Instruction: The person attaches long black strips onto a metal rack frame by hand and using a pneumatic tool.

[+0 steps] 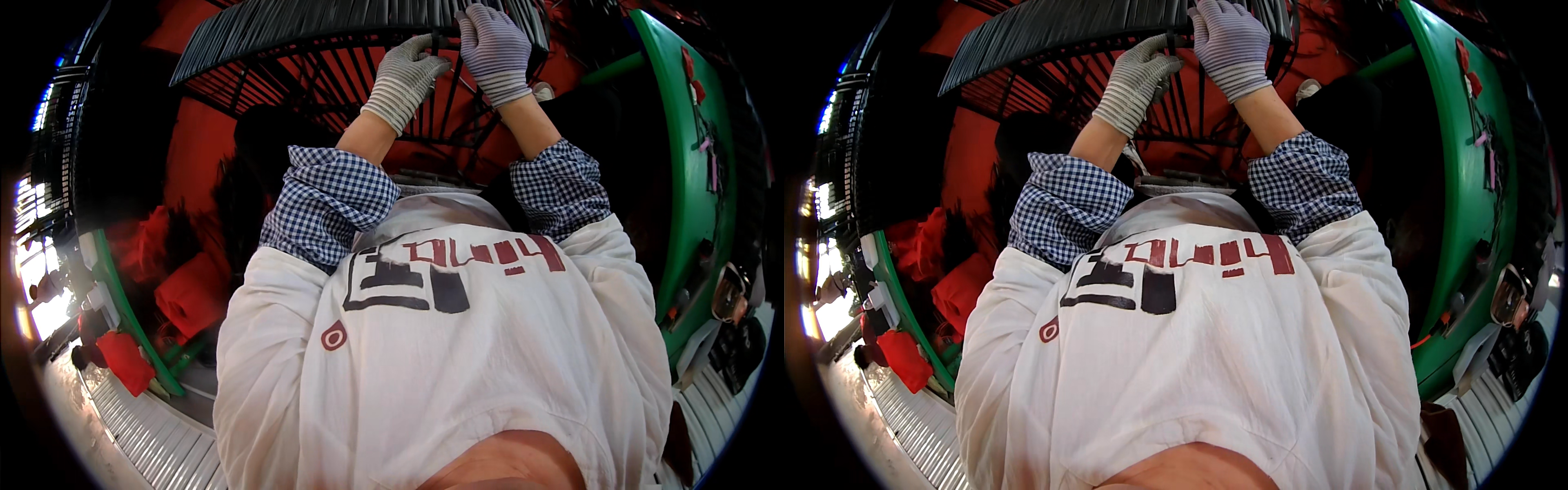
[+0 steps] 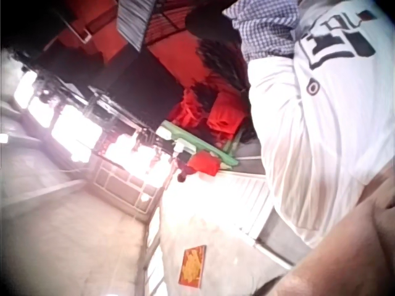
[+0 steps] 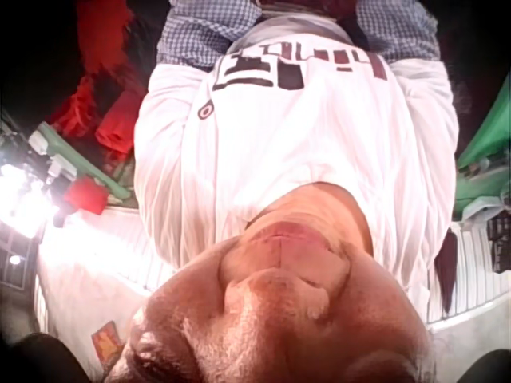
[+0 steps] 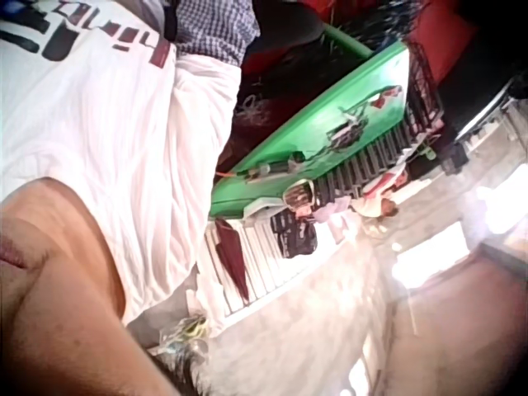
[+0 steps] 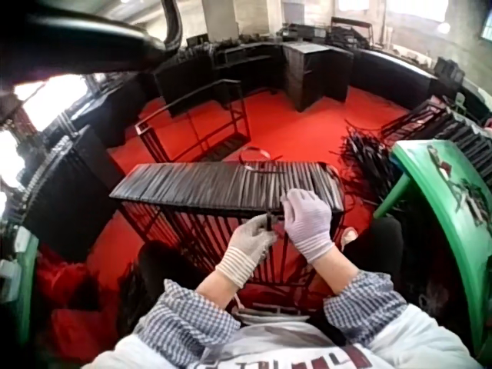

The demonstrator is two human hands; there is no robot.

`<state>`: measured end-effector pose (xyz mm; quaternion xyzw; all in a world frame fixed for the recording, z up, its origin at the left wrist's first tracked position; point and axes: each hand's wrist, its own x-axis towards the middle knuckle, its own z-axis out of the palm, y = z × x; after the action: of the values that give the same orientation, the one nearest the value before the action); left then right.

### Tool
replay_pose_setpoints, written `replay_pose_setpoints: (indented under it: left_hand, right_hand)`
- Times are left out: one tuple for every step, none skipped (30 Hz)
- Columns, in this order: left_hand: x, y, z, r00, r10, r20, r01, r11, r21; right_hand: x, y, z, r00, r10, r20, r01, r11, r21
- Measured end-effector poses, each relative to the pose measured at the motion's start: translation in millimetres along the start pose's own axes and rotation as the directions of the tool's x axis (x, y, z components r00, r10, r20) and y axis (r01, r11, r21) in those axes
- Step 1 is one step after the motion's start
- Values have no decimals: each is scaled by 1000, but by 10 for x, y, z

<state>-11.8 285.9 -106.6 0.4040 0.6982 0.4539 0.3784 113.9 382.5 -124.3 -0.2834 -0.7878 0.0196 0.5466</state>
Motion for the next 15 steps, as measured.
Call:
replay_pose_setpoints:
  left_hand:
    - [-8,-24,0,998,68,3,-68,997,45]
    - [-38,-60,2,999,40,3,-40,999,-22]
    - [-71,-78,-7,999,40,-1,-40,999,-27]
    - [-99,-105,-17,999,35,4,-35,999,-38]
    - [-130,-126,-30,999,31,10,-30,998,-49]
    - [-183,-122,-61,1000,1,26,1,997,-71]
    - [-183,-160,-110,1000,1,24,0,997,-75]
    - [-182,-227,-163,1000,-15,15,16,999,-49]
    - [-197,-238,-198,999,-32,9,32,999,-23]
    - [-229,-234,-216,997,18,-73,-11,995,98]
    - [-223,-235,-239,997,19,-70,-12,995,97]
    - [-216,-250,-258,978,154,-137,-134,980,146]
    - [-207,-256,-281,937,289,-196,-250,947,203]
    - [-169,-243,-328,853,472,-224,-348,834,429]
    - [-34,-208,-401,701,679,-216,-481,675,560]
  right_hand:
    - [8,1,-3,1000,-2,6,2,1000,-5]
    - [13,1,-3,1000,3,-2,-3,1000,22]
    - [25,1,-5,1000,-3,1,3,1000,23]
    - [40,1,-9,1000,0,-4,0,1000,29]
    - [48,2,-14,1000,4,-9,-3,999,34]
    - [52,4,-21,1000,4,4,-5,1000,29]
    - [61,9,-15,1000,1,6,-1,1000,29]
    - [71,18,-6,1000,1,-6,-1,1000,31]
    - [71,29,-3,1000,4,-17,-3,1000,30]
    - [73,39,-1,1000,4,-16,-3,1000,27]
    - [76,49,1,1000,6,-21,-5,1000,21]
    - [61,64,3,1000,7,-24,-6,1000,16]
    - [49,75,-1,1000,6,-22,-6,1000,12]
    - [42,85,-7,1000,12,-18,-10,998,62]
    - [63,79,4,1000,14,-15,-13,993,114]
